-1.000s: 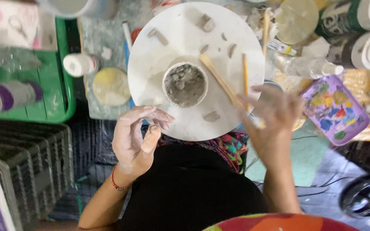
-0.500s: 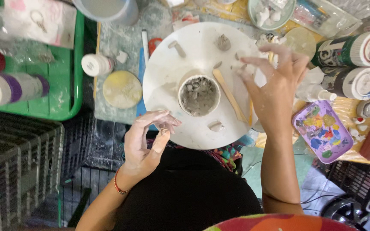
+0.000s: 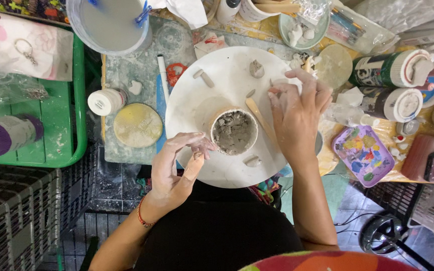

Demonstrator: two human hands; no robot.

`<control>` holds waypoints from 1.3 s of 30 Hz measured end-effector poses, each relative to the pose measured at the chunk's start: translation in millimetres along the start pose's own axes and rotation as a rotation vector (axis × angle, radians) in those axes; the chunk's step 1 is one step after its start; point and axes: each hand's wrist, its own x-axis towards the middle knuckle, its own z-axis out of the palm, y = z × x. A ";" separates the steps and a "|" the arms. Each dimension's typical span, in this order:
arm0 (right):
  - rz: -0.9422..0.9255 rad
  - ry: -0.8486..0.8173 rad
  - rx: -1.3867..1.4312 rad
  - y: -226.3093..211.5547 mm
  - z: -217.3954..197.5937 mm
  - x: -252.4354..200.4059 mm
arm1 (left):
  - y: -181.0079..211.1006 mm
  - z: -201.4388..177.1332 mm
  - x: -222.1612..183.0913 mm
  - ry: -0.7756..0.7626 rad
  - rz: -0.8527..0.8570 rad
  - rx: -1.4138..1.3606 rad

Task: The person shapes small pieces of clay by hand on a pottery wheel, using a wooden tool and a thin brush to refine the details of the clay forms.

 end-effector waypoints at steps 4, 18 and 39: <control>0.048 0.009 0.027 4.3 0.8 6.5 | -3.3 -2.5 0.5 0.044 -0.023 -0.024; 0.021 0.069 -0.209 -4.5 15.1 3.4 | -8.5 2.6 11.0 0.020 -0.033 0.022; -0.175 0.118 0.088 -48.2 -47.7 -44.9 | 16.8 47.2 71.7 -0.386 -0.451 -1.209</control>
